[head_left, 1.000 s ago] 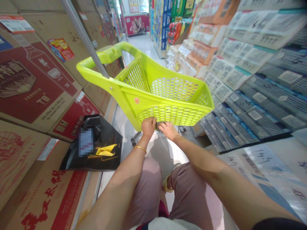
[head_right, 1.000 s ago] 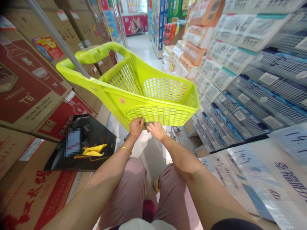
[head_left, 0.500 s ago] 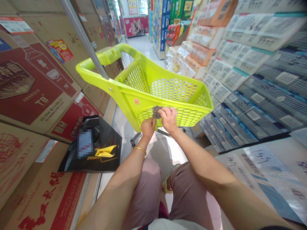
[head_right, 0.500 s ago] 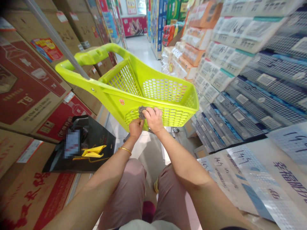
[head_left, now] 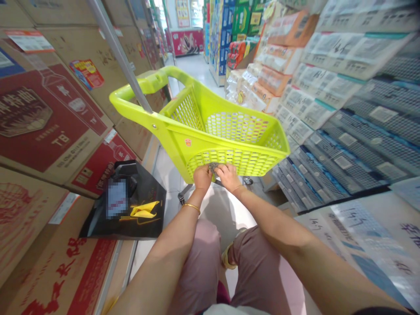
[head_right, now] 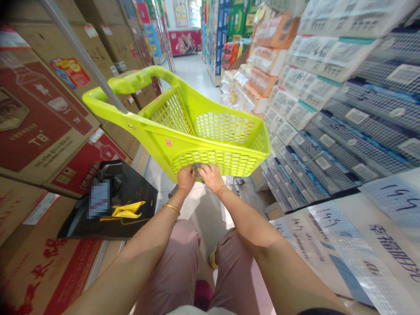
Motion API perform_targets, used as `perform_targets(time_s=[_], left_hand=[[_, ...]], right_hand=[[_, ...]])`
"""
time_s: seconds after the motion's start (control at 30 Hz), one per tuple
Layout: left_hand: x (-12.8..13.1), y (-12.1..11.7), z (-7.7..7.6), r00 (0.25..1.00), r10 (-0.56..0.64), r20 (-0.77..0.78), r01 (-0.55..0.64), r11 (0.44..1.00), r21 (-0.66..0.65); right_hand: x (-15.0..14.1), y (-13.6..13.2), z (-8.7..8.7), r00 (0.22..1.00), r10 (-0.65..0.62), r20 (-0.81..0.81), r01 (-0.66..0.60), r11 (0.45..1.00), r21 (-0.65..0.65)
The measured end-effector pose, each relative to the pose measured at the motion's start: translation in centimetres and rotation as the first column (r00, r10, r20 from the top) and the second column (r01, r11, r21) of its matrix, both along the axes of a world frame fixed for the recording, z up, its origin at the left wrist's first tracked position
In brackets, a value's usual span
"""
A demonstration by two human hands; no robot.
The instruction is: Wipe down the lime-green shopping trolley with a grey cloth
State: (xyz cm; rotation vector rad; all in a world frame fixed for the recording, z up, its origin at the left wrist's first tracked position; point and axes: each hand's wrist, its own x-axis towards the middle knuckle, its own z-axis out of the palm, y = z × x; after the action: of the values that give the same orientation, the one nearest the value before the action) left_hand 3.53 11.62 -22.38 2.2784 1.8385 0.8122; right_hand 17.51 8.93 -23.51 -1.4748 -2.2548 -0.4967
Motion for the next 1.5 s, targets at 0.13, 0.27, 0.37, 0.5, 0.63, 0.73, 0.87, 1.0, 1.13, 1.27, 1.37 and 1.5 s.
perform_targets(time_s=[0.13, 0.27, 0.37, 0.5, 0.63, 0.73, 0.87, 1.0, 1.13, 1.27, 1.37, 1.5], left_hand=[[-0.1, -0.1, 0.3, 1.0, -0.004, -0.012, 0.004, 1.0, 0.007], [-0.1, -0.1, 0.3, 1.0, -0.018, -0.006, 0.018, 1.0, 0.014], [-0.1, 0.1, 0.1, 0.999, -0.025, 0.021, 0.024, 0.999, 0.022], [-0.1, 0.2, -0.2, 0.999, -0.02, 0.041, 0.019, 0.999, 0.037], [-0.2, 0.2, 0.0, 0.999, -0.021, 0.029, 0.02, 1.0, 0.016], [-0.2, 0.0, 0.5, 1.0, -0.007, 0.008, 0.007, 1.0, -0.012], [-0.2, -0.3, 1.1, 1.0, 0.006, -0.02, -0.007, 0.999, -0.048], [-0.2, -0.5, 1.2, 1.0, 0.02, -0.024, -0.021, 0.999, -0.043], [-0.3, -0.4, 1.3, 0.997, 0.05, -0.061, -0.051, 0.998, -0.02], [-0.6, -0.6, 2.3, 0.993, 0.026, -0.119, -0.024, 1.0, 0.019], [-0.5, -1.1, 3.6, 0.993, -0.029, -0.112, 0.039, 0.996, 0.085], [0.6, -1.6, 5.1, 0.998, -0.042, -0.049, 0.048, 0.991, 0.123]], right_hand=[[0.1, 0.0, 0.5, 1.0, -0.003, 0.027, 0.003, 1.0, 0.009], [0.2, 0.5, 2.6, 1.0, -0.011, -0.027, 0.014, 0.991, 0.133], [-0.2, 1.1, 4.7, 0.988, -0.055, -0.142, 0.088, 0.968, 0.237], [-0.7, 1.8, 6.6, 0.959, -0.111, -0.262, 0.196, 0.924, 0.329], [-0.5, 1.6, 5.7, 0.977, -0.073, -0.2, 0.135, 0.94, 0.313], [0.1, 1.0, 3.8, 0.992, -0.054, -0.117, 0.079, 0.971, 0.225], [0.6, 0.2, 1.6, 1.0, -0.003, 0.006, 0.003, 0.998, 0.062], [0.7, -0.1, 1.3, 0.999, 0.029, 0.028, -0.029, 1.0, 0.011], [0.4, -0.1, 2.7, 0.998, 0.032, -0.044, -0.031, 0.999, 0.021], [0.1, -0.4, 4.4, 0.989, 0.016, -0.145, -0.008, 0.999, 0.052], [0.0, -0.7, 5.6, 0.976, 0.011, -0.216, 0.007, 0.996, 0.084], [0.1, -1.1, 6.9, 0.947, 0.005, -0.321, 0.053, 0.984, 0.173]])
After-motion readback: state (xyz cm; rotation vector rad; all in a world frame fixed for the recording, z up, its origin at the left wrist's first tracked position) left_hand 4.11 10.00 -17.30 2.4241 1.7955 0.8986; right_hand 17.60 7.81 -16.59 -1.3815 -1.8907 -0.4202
